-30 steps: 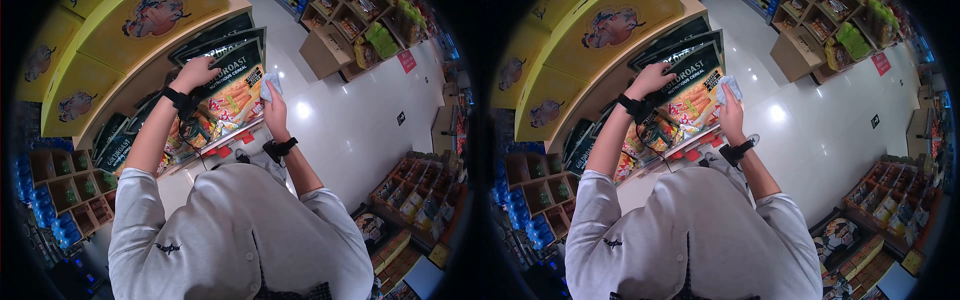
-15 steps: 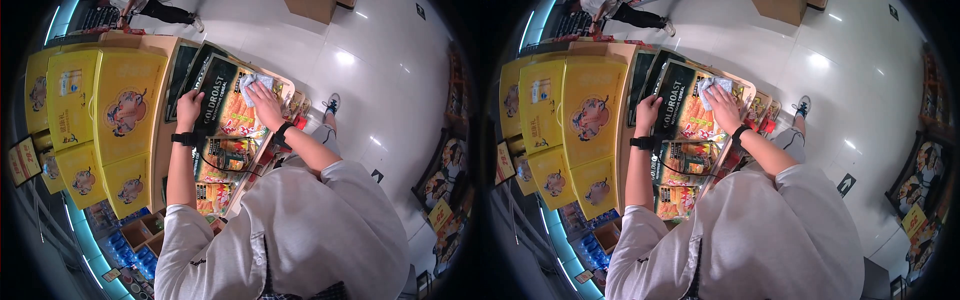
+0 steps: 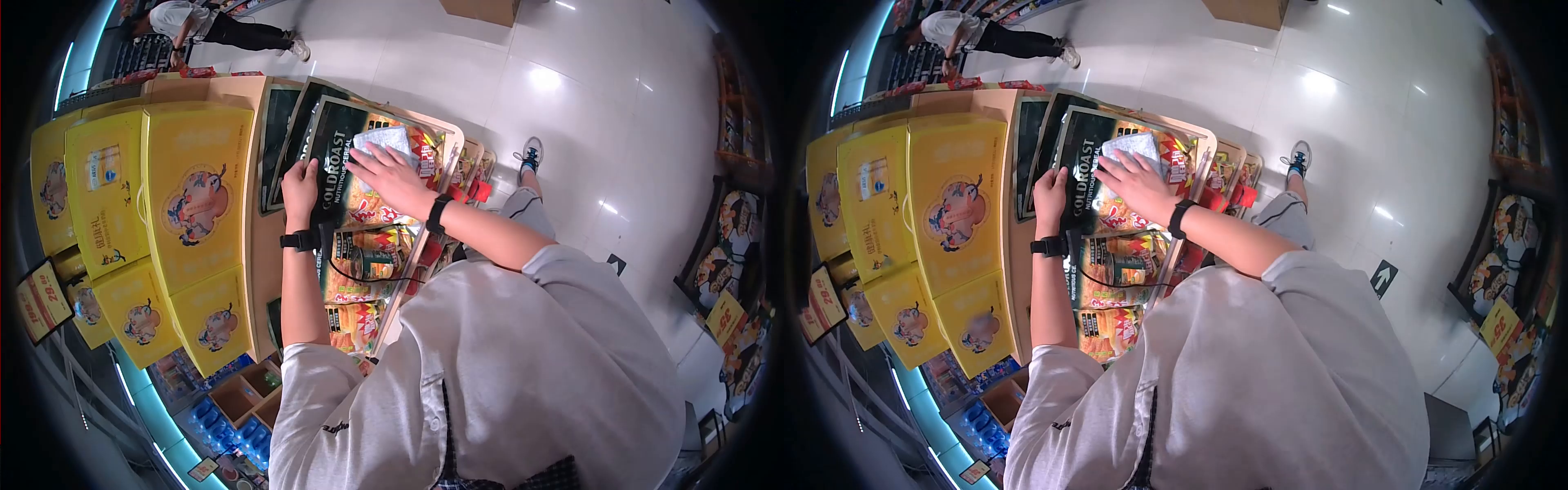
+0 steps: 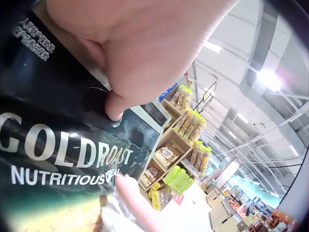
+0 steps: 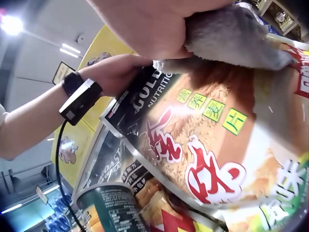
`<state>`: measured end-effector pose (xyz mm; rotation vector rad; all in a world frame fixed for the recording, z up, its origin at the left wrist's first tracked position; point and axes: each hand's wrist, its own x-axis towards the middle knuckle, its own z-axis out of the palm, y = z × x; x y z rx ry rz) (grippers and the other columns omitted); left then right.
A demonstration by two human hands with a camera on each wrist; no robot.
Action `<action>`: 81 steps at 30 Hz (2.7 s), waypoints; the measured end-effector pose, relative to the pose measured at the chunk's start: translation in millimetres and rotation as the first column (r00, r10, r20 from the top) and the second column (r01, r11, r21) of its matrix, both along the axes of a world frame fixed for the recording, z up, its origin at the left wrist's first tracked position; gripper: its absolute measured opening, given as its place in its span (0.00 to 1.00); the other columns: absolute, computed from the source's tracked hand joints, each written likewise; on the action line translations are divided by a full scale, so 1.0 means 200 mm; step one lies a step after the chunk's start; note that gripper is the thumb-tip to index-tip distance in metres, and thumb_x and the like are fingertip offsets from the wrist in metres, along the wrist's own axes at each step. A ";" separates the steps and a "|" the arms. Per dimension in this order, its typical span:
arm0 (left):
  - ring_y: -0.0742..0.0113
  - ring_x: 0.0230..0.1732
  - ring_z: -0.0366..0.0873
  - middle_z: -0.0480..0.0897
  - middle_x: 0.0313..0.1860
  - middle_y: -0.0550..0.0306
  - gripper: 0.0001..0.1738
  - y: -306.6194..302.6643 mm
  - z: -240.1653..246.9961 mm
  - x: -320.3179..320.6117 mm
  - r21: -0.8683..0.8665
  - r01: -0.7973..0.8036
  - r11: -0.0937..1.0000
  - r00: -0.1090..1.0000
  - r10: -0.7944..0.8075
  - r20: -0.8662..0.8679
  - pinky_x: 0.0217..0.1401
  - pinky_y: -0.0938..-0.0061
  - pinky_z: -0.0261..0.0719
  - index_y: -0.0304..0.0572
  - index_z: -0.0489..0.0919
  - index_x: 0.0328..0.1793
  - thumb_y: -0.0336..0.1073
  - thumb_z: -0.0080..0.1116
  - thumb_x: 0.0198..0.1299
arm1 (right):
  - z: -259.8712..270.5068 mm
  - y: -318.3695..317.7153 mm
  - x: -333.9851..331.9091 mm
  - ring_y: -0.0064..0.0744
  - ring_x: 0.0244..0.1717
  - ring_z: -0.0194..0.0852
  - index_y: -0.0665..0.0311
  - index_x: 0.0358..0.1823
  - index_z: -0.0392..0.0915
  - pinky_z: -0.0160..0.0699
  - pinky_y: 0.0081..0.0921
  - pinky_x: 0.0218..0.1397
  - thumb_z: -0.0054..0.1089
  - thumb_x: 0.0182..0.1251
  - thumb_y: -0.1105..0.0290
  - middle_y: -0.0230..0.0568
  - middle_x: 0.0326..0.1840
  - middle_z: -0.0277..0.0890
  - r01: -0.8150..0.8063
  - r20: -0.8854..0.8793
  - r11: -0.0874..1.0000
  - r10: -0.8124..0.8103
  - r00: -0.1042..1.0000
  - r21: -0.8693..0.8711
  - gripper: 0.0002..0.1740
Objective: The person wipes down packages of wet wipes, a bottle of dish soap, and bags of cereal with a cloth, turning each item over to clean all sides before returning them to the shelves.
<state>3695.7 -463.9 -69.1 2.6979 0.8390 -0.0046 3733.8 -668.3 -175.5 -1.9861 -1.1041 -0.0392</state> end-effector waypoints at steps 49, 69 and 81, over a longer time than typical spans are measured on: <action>0.46 0.46 0.83 0.86 0.40 0.45 0.15 0.18 0.06 -0.45 -0.114 -0.018 0.993 0.996 0.008 -0.089 0.49 0.57 0.79 0.47 0.86 0.46 0.47 0.61 0.62 | -0.16 -0.07 -0.25 0.28 0.79 0.51 0.55 0.65 0.73 0.42 0.42 0.82 0.46 0.68 0.67 0.28 0.72 0.67 -0.488 0.320 0.770 0.623 0.714 -0.411 0.24; 0.49 0.34 0.84 0.83 0.27 0.49 0.04 -0.41 0.17 -0.51 0.171 0.045 0.984 0.910 -0.111 0.399 0.35 0.59 0.81 0.43 0.84 0.30 0.32 0.60 0.51 | 0.36 -0.73 0.54 0.23 0.49 0.74 0.67 0.57 0.76 0.72 0.24 0.56 0.48 0.71 0.73 0.36 0.45 0.81 -0.263 -0.343 0.869 0.116 0.932 -0.420 0.16; 0.63 0.36 0.83 0.82 0.28 0.62 0.07 -1.03 0.23 -0.70 0.151 -0.195 0.969 0.907 0.119 0.405 0.39 0.71 0.80 0.49 0.83 0.36 0.32 0.57 0.49 | 0.76 -0.25 0.84 0.24 0.52 0.72 0.66 0.62 0.73 0.67 0.20 0.60 0.47 0.68 0.79 0.38 0.53 0.79 -0.673 -0.380 0.660 0.559 0.737 -0.335 0.21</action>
